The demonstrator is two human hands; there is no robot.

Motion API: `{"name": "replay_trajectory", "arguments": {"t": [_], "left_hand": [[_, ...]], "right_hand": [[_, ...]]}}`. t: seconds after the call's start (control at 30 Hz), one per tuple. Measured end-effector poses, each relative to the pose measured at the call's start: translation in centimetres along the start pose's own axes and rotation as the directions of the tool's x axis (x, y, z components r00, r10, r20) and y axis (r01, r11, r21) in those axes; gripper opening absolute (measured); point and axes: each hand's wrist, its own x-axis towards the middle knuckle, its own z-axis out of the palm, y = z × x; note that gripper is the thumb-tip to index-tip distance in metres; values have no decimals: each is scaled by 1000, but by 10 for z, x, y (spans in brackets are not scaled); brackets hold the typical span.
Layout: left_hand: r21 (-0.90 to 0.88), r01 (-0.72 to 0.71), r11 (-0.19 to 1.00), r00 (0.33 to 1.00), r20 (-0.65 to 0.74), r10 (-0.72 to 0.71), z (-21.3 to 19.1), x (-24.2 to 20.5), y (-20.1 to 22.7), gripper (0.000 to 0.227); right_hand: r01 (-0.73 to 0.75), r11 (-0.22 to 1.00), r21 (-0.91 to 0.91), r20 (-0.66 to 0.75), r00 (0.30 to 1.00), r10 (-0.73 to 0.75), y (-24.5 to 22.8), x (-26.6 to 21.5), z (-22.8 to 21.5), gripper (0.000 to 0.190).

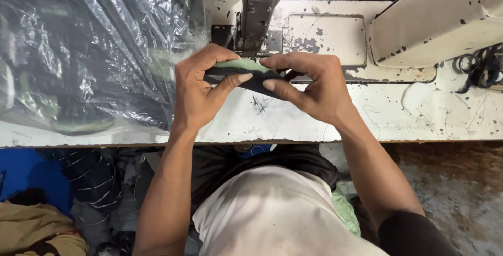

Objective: The person operates a sewing machine to stitch a black strap onto a green slipper sole. They repeatedly guide the slipper under the needle, adjust the strap alignment, and rotate the item to sew different sections.

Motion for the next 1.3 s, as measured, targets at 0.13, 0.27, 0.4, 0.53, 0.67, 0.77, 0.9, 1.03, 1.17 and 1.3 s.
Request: {"name": "replay_trajectory", "arguments": {"t": [0.13,0.27,0.4,0.53,0.67,0.77,0.9,1.03,1.17,1.3], "left_hand": [[25,-31,999,999,-18,31,3,0,-5,25],[1,30,1000,999,-46,-30,1,3,2,25],[96,-115,989,983,-133,127,1,20,-2,25],[313,-117,942,938,-278,209,5,70,-12,22],[-238,234,943,948,-161,-276,-3,100,-29,13],[-306,220,926,964,-79,-255,-8,110,-48,10],[-269,126,955,990,-22,-137,-16,124,-61,10],[-295,186,937,982,81,-169,-22,139,-52,7],[-396,96,913,985,169,-30,-27,150,-71,9],[-383,186,905,955,288,-74,-33,167,-77,11]], "right_hand": [[-196,973,125,18,981,195,13,1,5,17],[-111,983,143,5,994,112,12,9,8,17],[79,996,-52,-128,988,-85,13,30,10,8],[99,937,-335,-275,941,-198,3,78,-8,9],[162,954,-254,-246,943,-226,27,105,-17,9],[-34,999,7,-168,985,35,42,104,-10,15],[-139,974,181,-199,964,175,26,115,-6,17],[-142,942,304,-221,951,215,35,113,-2,20],[-78,985,157,-249,962,116,52,106,0,15],[-68,986,152,-267,958,107,46,107,0,15]]}}
